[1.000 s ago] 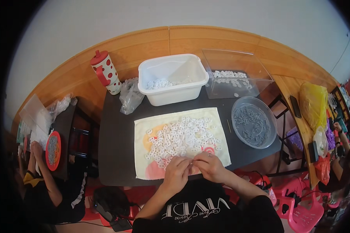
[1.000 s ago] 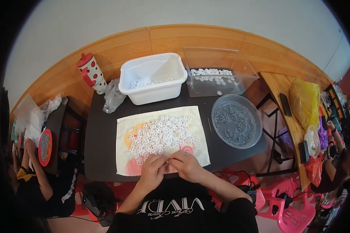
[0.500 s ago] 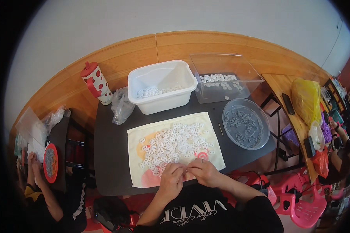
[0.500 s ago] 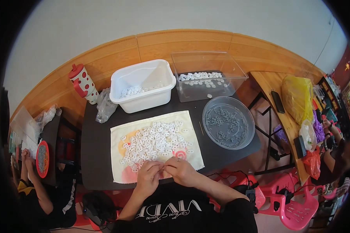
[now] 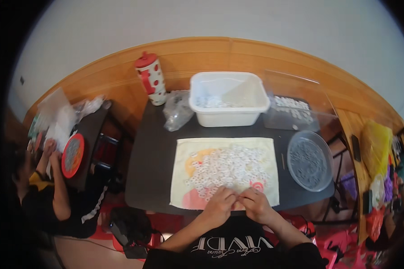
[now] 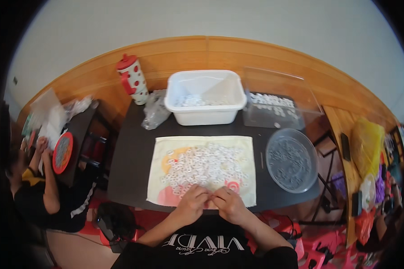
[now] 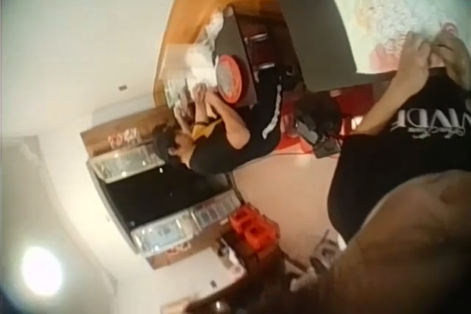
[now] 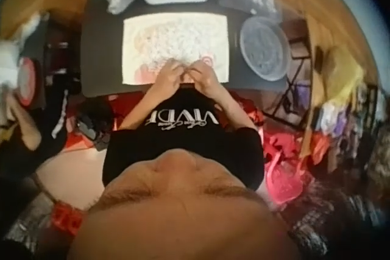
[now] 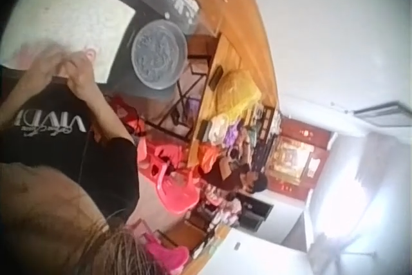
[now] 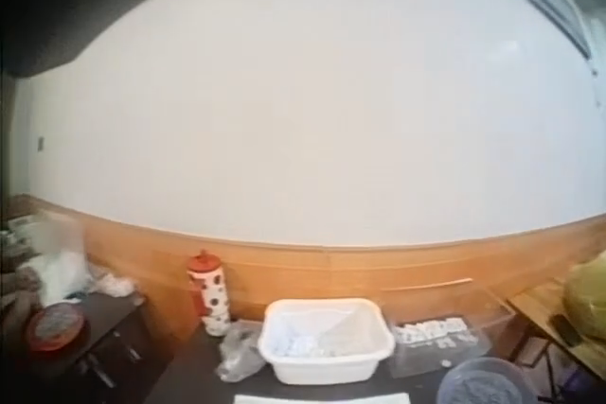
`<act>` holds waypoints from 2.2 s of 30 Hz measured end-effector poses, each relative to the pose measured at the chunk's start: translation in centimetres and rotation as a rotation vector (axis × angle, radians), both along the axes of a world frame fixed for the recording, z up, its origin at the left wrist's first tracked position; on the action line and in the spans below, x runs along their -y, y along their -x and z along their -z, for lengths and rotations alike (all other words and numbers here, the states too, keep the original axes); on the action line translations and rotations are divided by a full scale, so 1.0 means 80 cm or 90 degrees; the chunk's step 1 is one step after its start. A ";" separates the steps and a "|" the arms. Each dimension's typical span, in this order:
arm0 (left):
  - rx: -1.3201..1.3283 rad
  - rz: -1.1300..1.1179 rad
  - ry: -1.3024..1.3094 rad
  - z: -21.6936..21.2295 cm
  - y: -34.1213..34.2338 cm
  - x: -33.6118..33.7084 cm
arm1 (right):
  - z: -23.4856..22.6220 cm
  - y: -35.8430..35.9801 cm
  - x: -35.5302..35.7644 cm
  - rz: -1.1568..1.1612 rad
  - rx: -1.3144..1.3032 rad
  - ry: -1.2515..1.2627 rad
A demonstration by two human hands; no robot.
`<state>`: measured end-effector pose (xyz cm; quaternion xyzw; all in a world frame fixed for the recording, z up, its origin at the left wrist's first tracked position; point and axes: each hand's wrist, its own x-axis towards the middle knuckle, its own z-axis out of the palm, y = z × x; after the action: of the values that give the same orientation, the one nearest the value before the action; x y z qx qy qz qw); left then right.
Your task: Sort and assemble small white plastic rings and black pins at a workbench.
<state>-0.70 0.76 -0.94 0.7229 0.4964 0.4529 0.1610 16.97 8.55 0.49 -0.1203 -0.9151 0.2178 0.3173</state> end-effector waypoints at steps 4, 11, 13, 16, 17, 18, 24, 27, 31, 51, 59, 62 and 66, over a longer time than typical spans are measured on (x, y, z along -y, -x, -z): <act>-0.018 -0.004 0.005 0.002 0.004 0.005 | 0.004 0.004 -0.002 -0.024 -0.004 0.003; -0.028 -0.013 0.018 0.010 0.002 0.012 | -0.005 0.008 0.003 -0.004 0.000 -0.003; 0.003 -0.047 0.010 0.002 -0.003 0.014 | -0.004 0.007 0.004 0.009 -0.012 0.002; 0.031 -0.072 -0.016 -0.005 -0.003 0.014 | -0.011 -0.007 -0.006 0.073 -0.097 0.058; 0.023 -0.063 -0.030 -0.005 -0.002 0.014 | -0.027 -0.016 -0.019 0.100 -0.130 -0.031; 0.028 -0.064 -0.025 -0.003 -0.003 0.018 | -0.052 -0.023 -0.039 0.170 -0.121 -0.187; -0.022 -0.017 -0.100 -0.015 0.004 0.021 | -0.189 -0.043 -0.212 0.470 -0.187 -0.152; -0.031 -0.035 -0.148 -0.034 0.020 0.032 | -0.178 -0.058 -0.256 0.496 -0.170 -0.114; -0.055 -0.182 -0.117 -0.048 0.087 0.043 | -0.154 -0.048 -0.207 0.379 -0.102 -0.074; -0.311 -0.120 0.180 -0.059 0.086 -0.043 | -0.056 -0.008 -0.033 0.049 0.215 -0.130; -0.364 0.026 0.120 -0.033 0.069 -0.046 | -0.044 0.004 -0.044 0.034 0.165 -0.158; -0.352 0.015 0.081 -0.037 0.085 -0.046 | -0.040 -0.017 -0.053 0.010 0.183 -0.133; -0.212 -0.001 0.095 -0.040 0.086 -0.042 | -0.037 -0.023 -0.048 0.082 0.170 -0.115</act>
<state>-7.57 4.14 2.25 0.7735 0.5492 0.2887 0.1296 18.79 12.37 3.44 -0.1777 -0.9554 0.0956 0.2155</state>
